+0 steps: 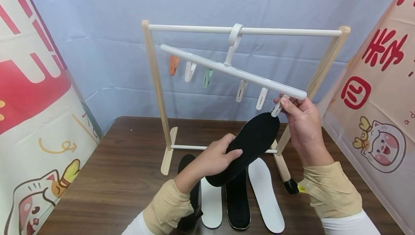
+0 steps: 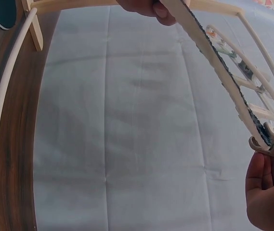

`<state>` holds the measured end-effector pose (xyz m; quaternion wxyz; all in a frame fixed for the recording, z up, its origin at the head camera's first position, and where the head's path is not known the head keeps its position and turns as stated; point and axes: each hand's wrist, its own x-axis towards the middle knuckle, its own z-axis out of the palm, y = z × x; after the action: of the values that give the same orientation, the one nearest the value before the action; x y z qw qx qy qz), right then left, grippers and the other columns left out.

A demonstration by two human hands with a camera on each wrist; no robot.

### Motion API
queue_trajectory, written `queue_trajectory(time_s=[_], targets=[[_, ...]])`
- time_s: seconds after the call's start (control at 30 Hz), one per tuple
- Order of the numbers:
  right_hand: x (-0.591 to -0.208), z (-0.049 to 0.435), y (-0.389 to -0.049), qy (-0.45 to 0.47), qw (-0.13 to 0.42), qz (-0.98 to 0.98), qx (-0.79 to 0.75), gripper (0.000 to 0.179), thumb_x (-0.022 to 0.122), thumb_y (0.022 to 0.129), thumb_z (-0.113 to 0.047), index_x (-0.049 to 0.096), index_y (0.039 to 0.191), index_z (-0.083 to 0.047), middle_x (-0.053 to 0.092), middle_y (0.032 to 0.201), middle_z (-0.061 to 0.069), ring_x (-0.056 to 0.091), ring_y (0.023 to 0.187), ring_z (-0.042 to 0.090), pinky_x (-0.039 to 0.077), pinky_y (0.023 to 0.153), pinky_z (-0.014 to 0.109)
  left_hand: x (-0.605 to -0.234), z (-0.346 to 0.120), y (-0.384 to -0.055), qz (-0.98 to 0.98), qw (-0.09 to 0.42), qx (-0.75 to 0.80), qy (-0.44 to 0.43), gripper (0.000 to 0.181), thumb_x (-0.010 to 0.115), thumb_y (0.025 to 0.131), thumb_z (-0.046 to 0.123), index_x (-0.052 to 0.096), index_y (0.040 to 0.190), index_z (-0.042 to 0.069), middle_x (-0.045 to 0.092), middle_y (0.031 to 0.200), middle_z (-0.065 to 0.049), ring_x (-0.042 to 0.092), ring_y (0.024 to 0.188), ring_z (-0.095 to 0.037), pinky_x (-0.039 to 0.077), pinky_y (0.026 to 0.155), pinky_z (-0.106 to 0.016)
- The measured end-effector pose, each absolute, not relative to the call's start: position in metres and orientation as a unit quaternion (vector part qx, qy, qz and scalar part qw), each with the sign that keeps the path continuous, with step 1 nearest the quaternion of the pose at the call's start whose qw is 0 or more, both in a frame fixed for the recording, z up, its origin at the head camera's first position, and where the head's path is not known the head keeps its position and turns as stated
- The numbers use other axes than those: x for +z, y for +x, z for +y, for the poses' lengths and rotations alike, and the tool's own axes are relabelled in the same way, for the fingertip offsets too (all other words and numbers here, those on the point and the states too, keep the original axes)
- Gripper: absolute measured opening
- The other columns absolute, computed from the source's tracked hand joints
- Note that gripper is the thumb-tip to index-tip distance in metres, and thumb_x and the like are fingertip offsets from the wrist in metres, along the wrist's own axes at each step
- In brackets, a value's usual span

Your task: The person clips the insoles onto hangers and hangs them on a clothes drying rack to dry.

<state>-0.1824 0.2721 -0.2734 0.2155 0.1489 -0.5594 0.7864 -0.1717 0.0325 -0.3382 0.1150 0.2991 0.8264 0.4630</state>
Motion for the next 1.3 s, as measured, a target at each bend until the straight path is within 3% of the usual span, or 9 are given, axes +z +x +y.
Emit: queue_trajectory(time_s=[1.3], targets=[[-0.274,0.273,-0.182,0.147,0.212,-0.574,0.777,0.011,0.063,0.099,-0.005,0.067,0.109,-0.006,0.071,0.091,0.002,0.068,0.093,0.014,0.045,0.089,0.024,-0.338,0.048,-0.170,0.811,0.111,0.502,0.278,0.026,0.056,0.106,0.030,0.053,0.124,0.011,0.064,0.115,-0.005,0.064,0.101,-0.015,0.052,0.083,-0.029]])
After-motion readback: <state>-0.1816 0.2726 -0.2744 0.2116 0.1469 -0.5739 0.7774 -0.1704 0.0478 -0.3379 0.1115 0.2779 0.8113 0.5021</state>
